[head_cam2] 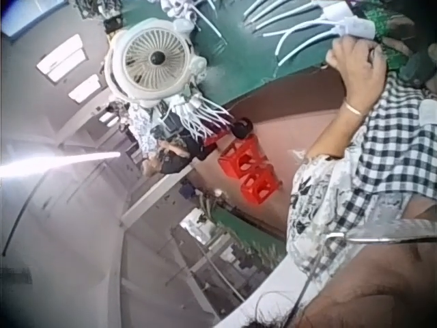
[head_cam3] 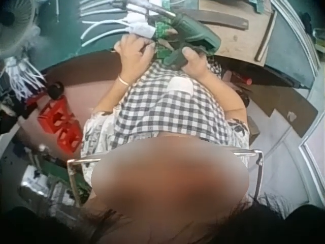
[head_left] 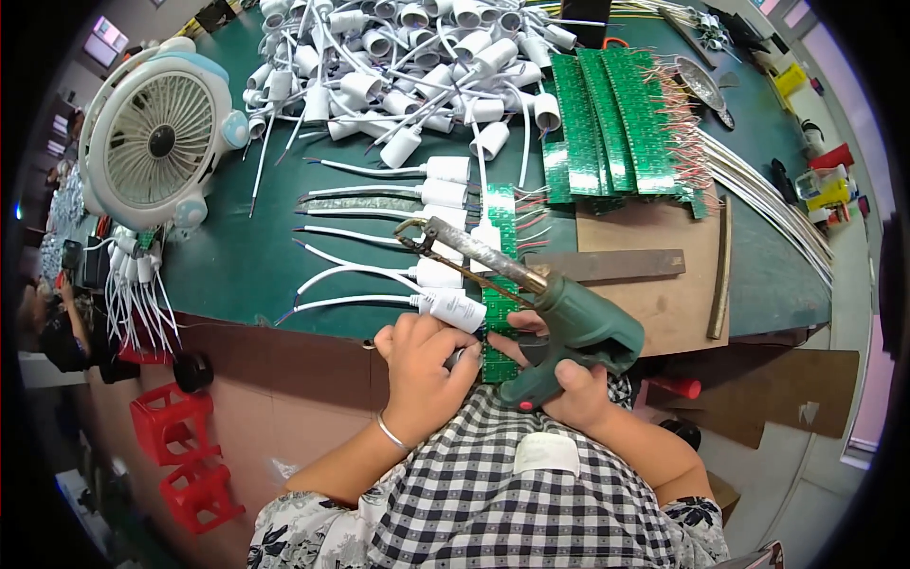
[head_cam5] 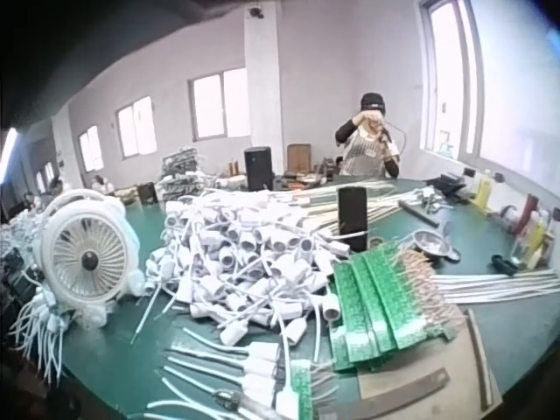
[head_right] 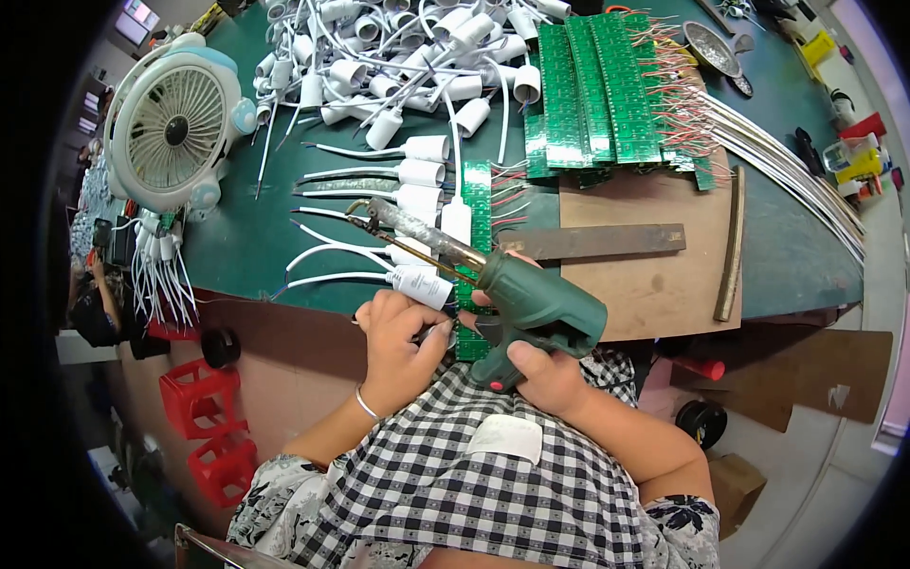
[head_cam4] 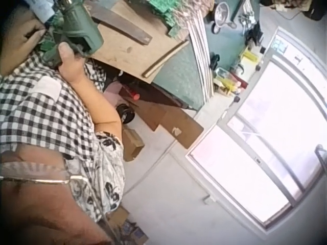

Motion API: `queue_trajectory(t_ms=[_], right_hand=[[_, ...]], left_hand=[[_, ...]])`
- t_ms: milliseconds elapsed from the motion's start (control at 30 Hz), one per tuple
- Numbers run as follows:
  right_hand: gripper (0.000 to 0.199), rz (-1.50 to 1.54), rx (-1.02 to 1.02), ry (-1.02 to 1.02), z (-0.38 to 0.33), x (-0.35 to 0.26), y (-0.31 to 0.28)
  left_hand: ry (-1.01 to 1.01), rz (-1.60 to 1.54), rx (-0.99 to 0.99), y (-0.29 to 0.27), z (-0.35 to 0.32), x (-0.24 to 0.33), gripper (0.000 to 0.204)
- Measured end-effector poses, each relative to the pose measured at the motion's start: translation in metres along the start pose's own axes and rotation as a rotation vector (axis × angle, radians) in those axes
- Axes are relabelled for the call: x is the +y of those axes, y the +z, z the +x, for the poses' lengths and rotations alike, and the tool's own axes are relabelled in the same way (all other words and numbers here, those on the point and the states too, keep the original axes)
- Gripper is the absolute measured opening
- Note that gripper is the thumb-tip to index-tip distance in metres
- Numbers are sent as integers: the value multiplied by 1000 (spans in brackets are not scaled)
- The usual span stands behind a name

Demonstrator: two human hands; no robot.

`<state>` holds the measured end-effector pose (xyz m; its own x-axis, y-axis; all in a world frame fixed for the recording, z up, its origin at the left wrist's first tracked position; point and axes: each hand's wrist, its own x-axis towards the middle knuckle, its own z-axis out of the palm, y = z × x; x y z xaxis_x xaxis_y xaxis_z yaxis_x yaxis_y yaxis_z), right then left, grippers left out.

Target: The person solders wires to LED light bulb components with a soldering iron.

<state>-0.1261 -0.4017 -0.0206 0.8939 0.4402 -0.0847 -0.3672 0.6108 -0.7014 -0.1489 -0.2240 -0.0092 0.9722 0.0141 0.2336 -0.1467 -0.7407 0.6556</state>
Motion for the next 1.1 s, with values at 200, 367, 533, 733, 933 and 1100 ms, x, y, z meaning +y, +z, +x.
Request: queue_trajectory(t_ms=[200, 367, 533, 733, 933, 1100], right_hand=[[70, -11, -2, 26, -3, -2, 1], [71, 24, 55, 8, -8, -12, 4], [60, -169, 32, 52, -55, -40, -25], [40, -881, 118, 53, -88, -71, -34], [24, -1236, 9, -15, -101, -62, -52], [23, -1336, -4, 11, -102, -59, -54]], left_hand=[[20, 68, -48, -3, 0, 1, 5], [15, 84, -81, -6, 2, 5, 4], [-10, 111, -104, -9, 3, 8, 3], [-22, 123, -123, -7, 4, 9, 4], [-11, 129, -116, -5, 5, 10, 3], [-45, 122, -108, -4, 4, 11, 4]])
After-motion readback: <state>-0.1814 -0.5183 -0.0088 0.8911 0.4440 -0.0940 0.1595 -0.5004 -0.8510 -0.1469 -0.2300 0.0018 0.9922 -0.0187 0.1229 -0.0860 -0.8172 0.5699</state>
